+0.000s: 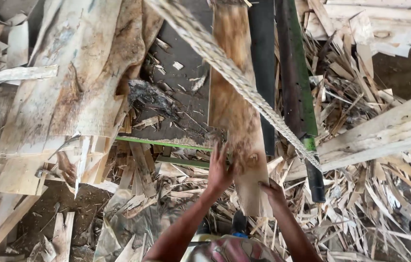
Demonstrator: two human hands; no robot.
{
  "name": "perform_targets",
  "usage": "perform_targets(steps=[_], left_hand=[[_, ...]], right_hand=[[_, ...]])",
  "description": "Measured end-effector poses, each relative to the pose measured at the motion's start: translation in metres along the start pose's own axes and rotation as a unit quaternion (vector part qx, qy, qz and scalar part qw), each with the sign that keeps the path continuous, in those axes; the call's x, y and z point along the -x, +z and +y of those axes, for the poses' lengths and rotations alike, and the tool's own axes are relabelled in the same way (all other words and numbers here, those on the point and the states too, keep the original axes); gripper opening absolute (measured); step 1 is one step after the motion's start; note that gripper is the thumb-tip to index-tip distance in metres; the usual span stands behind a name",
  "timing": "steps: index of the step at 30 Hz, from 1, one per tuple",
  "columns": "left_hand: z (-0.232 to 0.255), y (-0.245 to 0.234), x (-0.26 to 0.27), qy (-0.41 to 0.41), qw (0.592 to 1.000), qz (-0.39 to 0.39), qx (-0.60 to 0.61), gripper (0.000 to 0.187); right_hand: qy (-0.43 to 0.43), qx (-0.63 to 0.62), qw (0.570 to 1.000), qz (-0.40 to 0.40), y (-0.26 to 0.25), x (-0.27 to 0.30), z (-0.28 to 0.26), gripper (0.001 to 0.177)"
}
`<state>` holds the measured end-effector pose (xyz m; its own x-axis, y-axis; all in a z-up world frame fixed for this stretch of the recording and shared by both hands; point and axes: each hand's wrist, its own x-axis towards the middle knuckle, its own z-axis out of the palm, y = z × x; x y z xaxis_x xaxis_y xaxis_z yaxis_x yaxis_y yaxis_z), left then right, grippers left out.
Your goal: Trimming thin wood sheets using a large manual lever cutter.
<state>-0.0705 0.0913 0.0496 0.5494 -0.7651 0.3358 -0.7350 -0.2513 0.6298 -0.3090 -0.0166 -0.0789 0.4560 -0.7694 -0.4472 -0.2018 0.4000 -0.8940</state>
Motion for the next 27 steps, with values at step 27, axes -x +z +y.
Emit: perform_targets(steps=[27], left_hand=[[0.032,0.064,0.056,-0.353,0.771,-0.339,0.408,0.066]], right_hand=[[0.044,0.169,0.984,0.029,-0.049,0.039,-0.035,0.073]])
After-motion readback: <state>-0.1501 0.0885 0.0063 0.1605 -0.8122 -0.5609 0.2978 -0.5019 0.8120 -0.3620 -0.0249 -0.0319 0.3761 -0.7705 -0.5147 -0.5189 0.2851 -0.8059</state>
